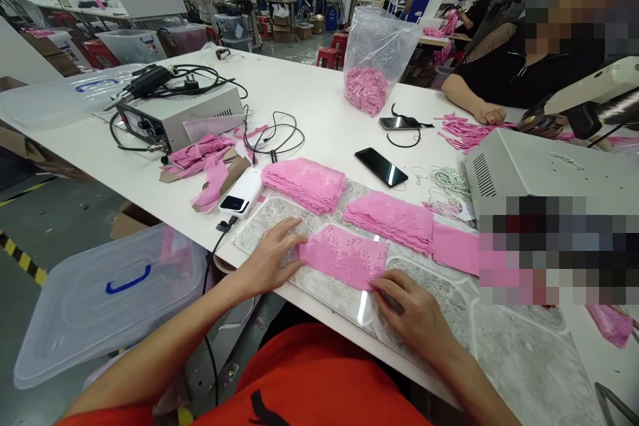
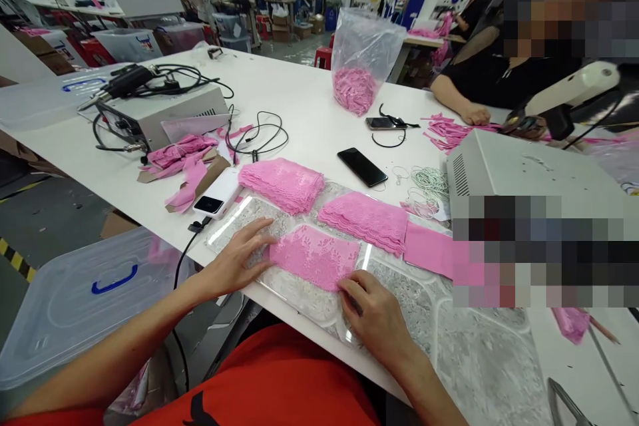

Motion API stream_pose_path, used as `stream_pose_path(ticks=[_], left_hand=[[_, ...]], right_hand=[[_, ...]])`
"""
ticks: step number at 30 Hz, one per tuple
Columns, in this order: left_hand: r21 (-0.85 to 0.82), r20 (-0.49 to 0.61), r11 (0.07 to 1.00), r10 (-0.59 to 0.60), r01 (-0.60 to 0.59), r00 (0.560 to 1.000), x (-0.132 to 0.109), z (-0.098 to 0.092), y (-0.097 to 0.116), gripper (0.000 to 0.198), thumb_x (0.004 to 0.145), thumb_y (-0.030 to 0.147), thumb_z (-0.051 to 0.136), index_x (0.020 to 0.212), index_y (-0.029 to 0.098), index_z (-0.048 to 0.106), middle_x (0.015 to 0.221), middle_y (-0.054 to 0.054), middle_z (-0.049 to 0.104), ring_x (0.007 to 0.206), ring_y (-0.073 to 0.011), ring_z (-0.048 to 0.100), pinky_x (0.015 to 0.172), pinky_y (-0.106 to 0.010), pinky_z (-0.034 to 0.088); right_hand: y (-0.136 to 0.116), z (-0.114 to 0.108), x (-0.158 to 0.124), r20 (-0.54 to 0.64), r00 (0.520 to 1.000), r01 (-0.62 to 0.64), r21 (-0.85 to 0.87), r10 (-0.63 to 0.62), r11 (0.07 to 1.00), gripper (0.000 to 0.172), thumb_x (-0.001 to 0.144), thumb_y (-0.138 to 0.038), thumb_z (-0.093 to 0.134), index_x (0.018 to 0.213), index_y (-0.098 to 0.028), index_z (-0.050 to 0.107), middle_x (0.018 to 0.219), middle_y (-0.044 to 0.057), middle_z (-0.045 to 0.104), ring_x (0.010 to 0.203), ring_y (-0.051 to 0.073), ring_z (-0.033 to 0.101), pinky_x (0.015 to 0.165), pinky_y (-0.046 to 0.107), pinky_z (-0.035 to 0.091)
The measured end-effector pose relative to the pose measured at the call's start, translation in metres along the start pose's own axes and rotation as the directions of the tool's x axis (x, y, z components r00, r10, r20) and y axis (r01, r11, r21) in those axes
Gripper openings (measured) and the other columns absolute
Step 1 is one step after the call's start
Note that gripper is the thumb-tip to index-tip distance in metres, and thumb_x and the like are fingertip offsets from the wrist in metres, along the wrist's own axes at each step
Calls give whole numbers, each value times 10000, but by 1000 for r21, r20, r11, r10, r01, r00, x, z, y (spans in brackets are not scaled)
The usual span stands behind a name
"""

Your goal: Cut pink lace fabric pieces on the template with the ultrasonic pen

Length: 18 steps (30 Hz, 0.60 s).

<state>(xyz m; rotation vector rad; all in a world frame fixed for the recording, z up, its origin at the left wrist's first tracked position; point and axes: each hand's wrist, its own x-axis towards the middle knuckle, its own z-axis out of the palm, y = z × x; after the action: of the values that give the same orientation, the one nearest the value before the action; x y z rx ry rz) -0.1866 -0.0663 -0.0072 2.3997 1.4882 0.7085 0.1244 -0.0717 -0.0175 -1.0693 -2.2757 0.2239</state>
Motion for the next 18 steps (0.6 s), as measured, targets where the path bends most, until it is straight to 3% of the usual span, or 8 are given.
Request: stream_pose_path(ticks=[3, 6, 11, 15, 18], left_hand=[[34, 74, 995, 88, -91, 993, -2, -1, -13, 150, 940, 302, 584, 1042, 224, 662, 1475, -123, 461, 1418, -332, 356, 1088, -516, 387], [11, 113, 993, 118, -119, 987, 8, -6, -17, 157, 967, 235, 520, 922, 202, 667, 1429, -105, 521, 1393, -299, 405, 1090, -478, 400], [-56, 145, 995, 92, -85, 985, 66, -36, -24, 169, 941, 211, 497, 844, 187, 633, 1326, -80, 610, 1234, -220, 573, 1034, -363, 473], [-17, 41, 998, 59, -58, 997, 142, -71, -50, 173, 914, 253, 501, 836, 173, 634, 1274, -96, 634, 1152, -236, 612, 1019, -403, 474], [30, -83, 998, 49, -47, 995, 184, -98, -74, 176, 916, 233, 477, 882, 161, 633, 1324, -119, 587, 1252, -244, 537, 1096, -430, 391]], right_hand=[[0, -2, 3, 14, 999, -53, 52, 52, 997, 165, 895, -169, 515, 889, -216, 673, 869, 43, 690, 746, 136, 667, 647, 239, 547], [-2, -12, 15, 113, 979, -190, 177, 172, 966, 172, 897, -225, 507, 790, -212, 641, 777, 34, 654, 627, 120, 601, 559, 237, 498], [8, -36, 67, 200, 917, -394, 298, 346, 869, 220, 844, -362, 542, 717, -210, 637, 664, 21, 619, 566, 132, 541, 521, 262, 438], [28, -48, 143, 88, 881, -465, 343, 465, 816, 214, 766, -389, 607, 721, -191, 675, 645, 21, 625, 581, 138, 519, 541, 276, 421], [38, -45, 201, -142, 912, -323, 330, 385, 887, 153, 735, -329, 621, 704, -191, 680, 744, 35, 651, 636, 138, 536, 607, 293, 448]])
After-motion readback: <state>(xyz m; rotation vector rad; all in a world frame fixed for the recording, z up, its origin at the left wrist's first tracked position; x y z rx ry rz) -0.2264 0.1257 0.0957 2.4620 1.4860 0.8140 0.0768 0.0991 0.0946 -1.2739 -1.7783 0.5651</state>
